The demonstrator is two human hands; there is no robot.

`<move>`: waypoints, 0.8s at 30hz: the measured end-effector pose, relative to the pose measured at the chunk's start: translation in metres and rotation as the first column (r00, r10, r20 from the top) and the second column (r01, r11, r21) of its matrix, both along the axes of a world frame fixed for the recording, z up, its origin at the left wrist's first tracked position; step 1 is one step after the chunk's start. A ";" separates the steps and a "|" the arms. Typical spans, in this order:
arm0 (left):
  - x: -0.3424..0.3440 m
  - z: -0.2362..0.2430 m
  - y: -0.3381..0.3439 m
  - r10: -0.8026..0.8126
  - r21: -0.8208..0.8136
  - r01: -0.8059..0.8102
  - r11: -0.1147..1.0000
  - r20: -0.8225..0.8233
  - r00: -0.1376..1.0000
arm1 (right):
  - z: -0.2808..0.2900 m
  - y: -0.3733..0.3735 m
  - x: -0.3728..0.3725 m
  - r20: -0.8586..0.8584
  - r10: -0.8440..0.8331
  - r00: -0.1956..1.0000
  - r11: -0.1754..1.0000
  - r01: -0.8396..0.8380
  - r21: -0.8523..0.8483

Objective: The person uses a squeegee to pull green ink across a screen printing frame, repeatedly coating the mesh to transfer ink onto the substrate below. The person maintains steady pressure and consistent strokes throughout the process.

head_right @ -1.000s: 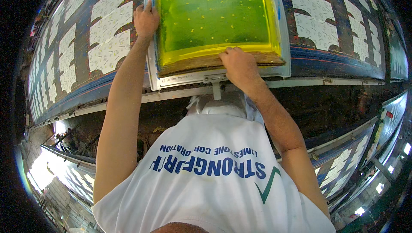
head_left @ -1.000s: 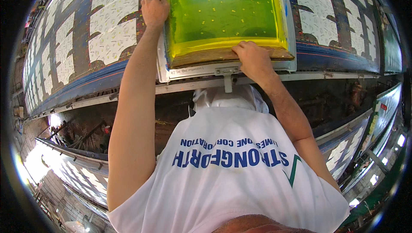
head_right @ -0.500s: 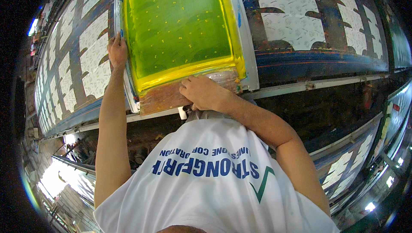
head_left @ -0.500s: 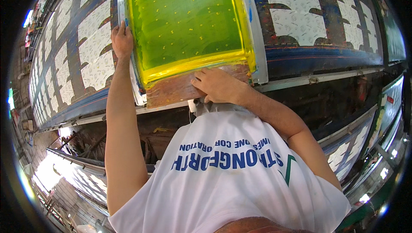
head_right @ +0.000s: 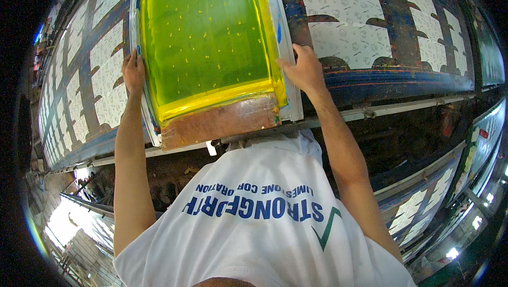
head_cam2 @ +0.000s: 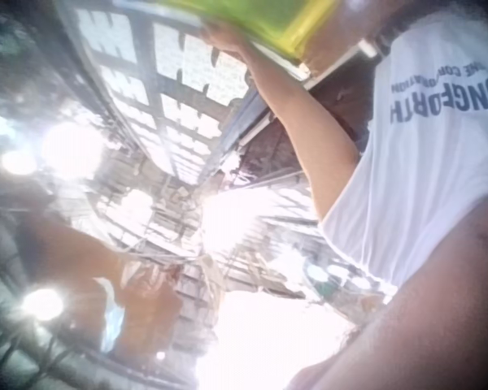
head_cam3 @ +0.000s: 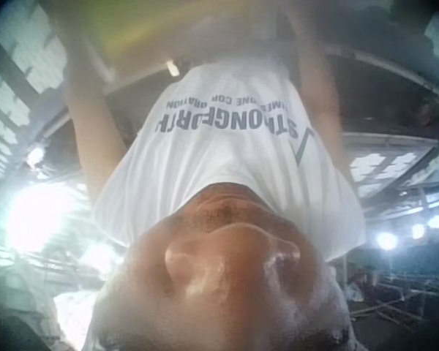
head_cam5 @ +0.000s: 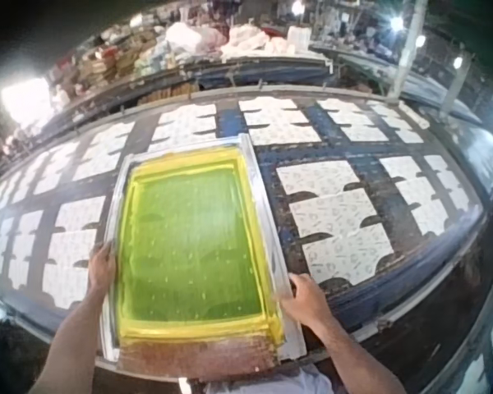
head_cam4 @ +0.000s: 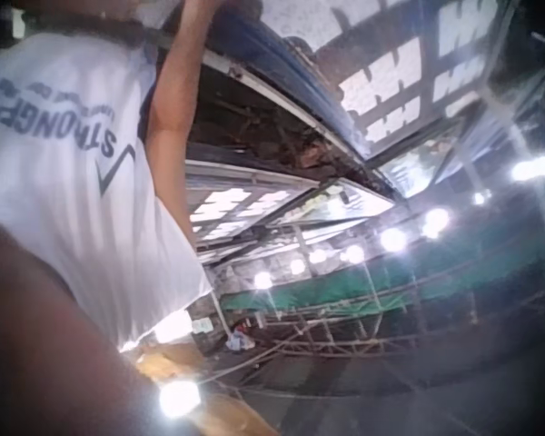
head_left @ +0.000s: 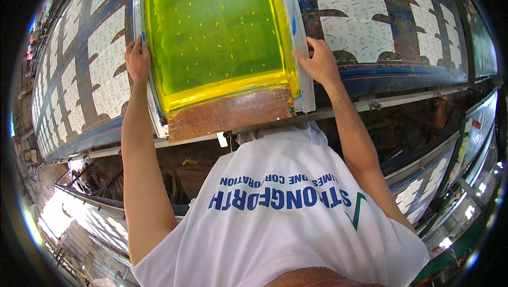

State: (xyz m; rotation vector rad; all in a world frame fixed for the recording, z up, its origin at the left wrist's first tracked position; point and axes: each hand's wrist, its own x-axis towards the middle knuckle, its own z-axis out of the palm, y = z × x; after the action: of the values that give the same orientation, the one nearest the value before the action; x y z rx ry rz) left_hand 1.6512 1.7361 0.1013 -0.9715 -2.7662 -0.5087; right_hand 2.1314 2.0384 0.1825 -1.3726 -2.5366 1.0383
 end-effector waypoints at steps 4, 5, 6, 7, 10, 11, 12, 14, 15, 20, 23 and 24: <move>0.005 0.006 0.001 -0.046 0.100 0.046 0.994 -0.006 0.999 | -0.013 -0.010 -0.007 0.048 -0.016 0.999 0.984 0.008 0.177; 0.006 0.006 0.002 -0.049 0.122 0.047 0.991 0.009 0.999 | -0.014 -0.011 -0.009 0.028 -0.016 0.999 0.977 0.010 0.211; 0.007 0.006 0.003 -0.053 0.126 0.057 0.990 -0.040 0.998 | -0.015 -0.013 -0.010 0.028 -0.022 0.999 0.973 0.015 0.232; 0.007 0.006 0.004 -0.058 0.120 0.063 0.991 -0.049 0.997 | -0.014 -0.014 -0.011 0.026 -0.023 0.999 0.966 0.015 0.257; 0.005 0.003 0.001 -0.067 0.099 0.072 0.992 -0.061 0.996 | -0.007 -0.017 -0.013 -0.041 -0.021 0.999 0.947 0.033 0.320; 0.003 0.001 -0.001 -0.068 0.108 0.072 0.992 -0.039 0.997 | -0.003 -0.019 -0.014 -0.046 -0.035 0.998 0.948 0.048 0.314; 0.002 -0.002 -0.003 -0.072 0.112 0.075 0.991 -0.028 0.997 | 0.003 -0.020 -0.014 -0.064 -0.021 0.998 0.950 0.040 0.309; -0.004 -0.007 -0.006 -0.073 0.105 0.073 0.992 -0.008 0.997 | 0.017 -0.019 -0.012 -0.093 -0.016 0.996 0.958 0.042 0.284; -0.007 -0.009 -0.007 -0.069 0.098 0.069 0.993 0.000 0.998 | 0.023 -0.020 -0.011 -0.100 -0.010 0.995 0.954 0.039 0.296; -0.019 0.006 -0.004 -0.132 0.118 0.110 0.987 0.199 0.971 | 0.048 -0.011 -0.009 -0.134 0.051 0.990 0.937 -0.001 0.349; -0.006 0.027 0.020 -0.140 0.062 0.135 0.989 0.091 0.986 | 0.054 0.016 0.011 -0.202 0.022 0.979 0.959 0.036 0.280; 0.004 0.033 0.033 -0.168 0.069 0.165 0.984 0.044 0.985 | 0.053 0.030 0.022 -0.200 0.003 0.980 0.964 0.050 0.262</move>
State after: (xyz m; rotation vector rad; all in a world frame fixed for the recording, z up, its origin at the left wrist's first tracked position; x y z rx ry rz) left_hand 1.6555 1.7690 0.1341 -1.1969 -2.7056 -0.6525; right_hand 2.1530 2.0687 0.2354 -1.1617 -2.4005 0.7525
